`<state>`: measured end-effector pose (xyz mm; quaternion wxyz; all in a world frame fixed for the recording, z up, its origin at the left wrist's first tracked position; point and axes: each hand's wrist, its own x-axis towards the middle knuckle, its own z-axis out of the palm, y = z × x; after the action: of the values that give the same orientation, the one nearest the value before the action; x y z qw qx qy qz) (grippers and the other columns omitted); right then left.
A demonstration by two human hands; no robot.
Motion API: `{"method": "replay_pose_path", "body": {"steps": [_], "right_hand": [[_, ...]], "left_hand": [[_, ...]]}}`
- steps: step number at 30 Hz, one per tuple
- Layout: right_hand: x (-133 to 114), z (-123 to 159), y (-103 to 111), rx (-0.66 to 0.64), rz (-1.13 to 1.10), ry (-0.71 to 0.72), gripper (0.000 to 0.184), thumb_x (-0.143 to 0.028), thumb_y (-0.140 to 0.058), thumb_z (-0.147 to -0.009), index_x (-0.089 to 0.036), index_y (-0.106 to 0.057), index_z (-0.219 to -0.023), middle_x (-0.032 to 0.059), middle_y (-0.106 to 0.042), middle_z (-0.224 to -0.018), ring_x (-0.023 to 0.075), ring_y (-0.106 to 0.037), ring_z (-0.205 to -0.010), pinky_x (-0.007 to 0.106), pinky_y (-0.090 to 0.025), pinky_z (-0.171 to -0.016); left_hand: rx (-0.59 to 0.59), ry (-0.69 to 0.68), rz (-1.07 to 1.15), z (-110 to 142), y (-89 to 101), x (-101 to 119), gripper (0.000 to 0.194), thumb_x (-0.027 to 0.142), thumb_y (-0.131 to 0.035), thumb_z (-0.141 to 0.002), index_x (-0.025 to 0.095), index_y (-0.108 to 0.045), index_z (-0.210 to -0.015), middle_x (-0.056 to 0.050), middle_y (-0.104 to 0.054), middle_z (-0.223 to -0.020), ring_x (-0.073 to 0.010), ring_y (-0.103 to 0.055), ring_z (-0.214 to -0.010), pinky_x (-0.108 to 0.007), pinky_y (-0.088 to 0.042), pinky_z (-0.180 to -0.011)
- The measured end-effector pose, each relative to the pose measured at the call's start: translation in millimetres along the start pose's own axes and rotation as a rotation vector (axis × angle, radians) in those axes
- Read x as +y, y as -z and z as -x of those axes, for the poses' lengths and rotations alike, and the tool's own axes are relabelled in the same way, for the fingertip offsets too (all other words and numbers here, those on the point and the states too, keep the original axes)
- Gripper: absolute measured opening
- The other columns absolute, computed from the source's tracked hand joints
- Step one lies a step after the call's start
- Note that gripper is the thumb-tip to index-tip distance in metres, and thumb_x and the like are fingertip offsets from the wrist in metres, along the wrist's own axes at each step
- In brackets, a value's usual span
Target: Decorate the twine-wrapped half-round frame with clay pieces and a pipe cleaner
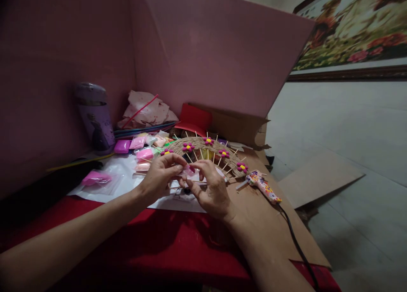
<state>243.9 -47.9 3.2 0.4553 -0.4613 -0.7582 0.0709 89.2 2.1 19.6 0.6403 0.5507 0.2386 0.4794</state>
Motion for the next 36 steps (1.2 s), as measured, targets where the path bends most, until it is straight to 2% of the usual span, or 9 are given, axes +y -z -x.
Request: {"method": "replay_pose_path", "body": {"steps": [4,8,10,13,17,20,23,29,36], "right_hand": [[3.7,-1.0,-3.0,-0.014,-0.001,-0.025,0.024,-0.028,-0.06,-0.085,-0.023,-0.058,-0.108,0.0056,-0.059,-0.1,0.0162,-0.052,-0.075,0.03,-0.045,-0.068],[6.4,-0.6,-3.9,-0.011,-0.053,-0.042,0.015,-0.032,-0.058,-0.086,-0.021,-0.063,-0.094,0.0032,-0.06,-0.082,0.0165,-0.053,-0.07,0.029,-0.044,-0.064],[6.6,-0.2,-3.4,-0.001,-0.091,-0.045,0.017,-0.034,-0.055,-0.087,-0.021,-0.064,-0.093,0.0039,-0.062,-0.083,0.0178,-0.055,-0.074,0.03,-0.045,-0.067],[6.6,0.1,-2.2,0.005,-0.157,-0.066,0.019,-0.034,-0.051,-0.09,-0.022,-0.064,-0.097,0.0049,-0.064,-0.089,0.0201,-0.059,-0.084,0.033,-0.046,-0.075],[7.8,0.0,-1.1,0.007,-0.192,-0.087,0.019,-0.035,-0.051,-0.09,-0.022,-0.065,-0.095,0.0056,-0.065,-0.093,0.0211,-0.06,-0.088,0.033,-0.048,-0.078],[8.5,0.3,-0.7,0.011,-0.214,-0.094,0.021,-0.037,-0.053,-0.088,-0.021,-0.065,-0.093,0.0064,-0.065,-0.094,0.0213,-0.06,-0.089,0.032,-0.048,-0.076],[8.5,0.9,-1.5,0.037,-0.304,-0.145,0.021,-0.038,-0.053,-0.088,-0.02,-0.064,-0.09,0.0065,-0.065,-0.095,0.0201,-0.061,-0.087,0.031,-0.049,-0.073],[5.5,0.5,-5.2,0.122,-0.516,-0.271,0.019,-0.037,-0.06,-0.084,-0.019,-0.058,-0.08,-0.0002,-0.058,-0.069,0.0116,-0.054,-0.059,0.024,-0.046,-0.053],[4.0,0.3,-4.4,0.109,-0.536,-0.261,0.021,-0.039,-0.061,-0.083,-0.019,-0.057,-0.076,0.002,-0.061,-0.074,0.0124,-0.055,-0.061,0.025,-0.047,-0.054]], "left_hand": [[0.0,0.02,0.089,-2.8,2.9,-1.5,0.011,0.014,-0.063,-0.065,0.012,-0.056,-0.074,0.002,-0.059,-0.059,-0.0093,-0.056,-0.041,-0.021,-0.046,-0.042],[-0.07,0.023,0.145,-5.3,4.9,-4.0,0.022,0.031,-0.065,-0.074,0.011,-0.058,-0.075,-0.002,-0.061,-0.058,-0.0107,-0.059,-0.047,-0.02,-0.046,-0.044],[-0.117,0.007,0.14,-5.3,5.1,-3.5,0.029,0.038,-0.064,-0.076,0.01,-0.059,-0.077,-0.003,-0.062,-0.058,-0.0102,-0.058,-0.047,-0.02,-0.046,-0.045],[-0.155,-0.031,0.062,-4.2,4.9,-1.9,0.029,0.036,-0.07,-0.072,0.01,-0.061,-0.08,-0.002,-0.063,-0.058,-0.0085,-0.056,-0.047,-0.019,-0.046,-0.047],[-0.089,-0.04,-0.086,-3.3,5.5,-2.0,0.027,0.035,-0.072,-0.069,0.011,-0.059,-0.068,0.003,-0.055,-0.049,-0.0057,-0.047,-0.04,-0.017,-0.036,-0.039],[-0.041,-0.031,-0.144,-3.4,6.0,-2.5,0.027,0.035,-0.071,-0.068,0.012,-0.057,-0.062,0.004,-0.051,-0.045,-0.0031,-0.038,-0.037,-0.016,-0.027,-0.037],[-0.065,-0.011,-0.186,-3.0,5.1,-3.1,0.025,0.032,-0.072,-0.065,0.012,-0.058,-0.063,0.006,-0.049,-0.046,-0.0022,-0.035,-0.037,-0.016,-0.025,-0.037],[-0.133,-0.025,-0.225,-1.3,2.6,-5.9,0.022,0.032,-0.071,-0.067,0.012,-0.061,-0.067,0.003,-0.056,-0.053,-0.0043,-0.042,-0.043,-0.017,-0.031,-0.041],[-0.17,-0.053,-0.217,-2.0,5.5,-7.2,0.023,0.034,-0.065,-0.075,0.012,-0.062,-0.07,-0.001,-0.062,-0.062,-0.0056,-0.047,-0.046,-0.018,-0.035,-0.042]]}}
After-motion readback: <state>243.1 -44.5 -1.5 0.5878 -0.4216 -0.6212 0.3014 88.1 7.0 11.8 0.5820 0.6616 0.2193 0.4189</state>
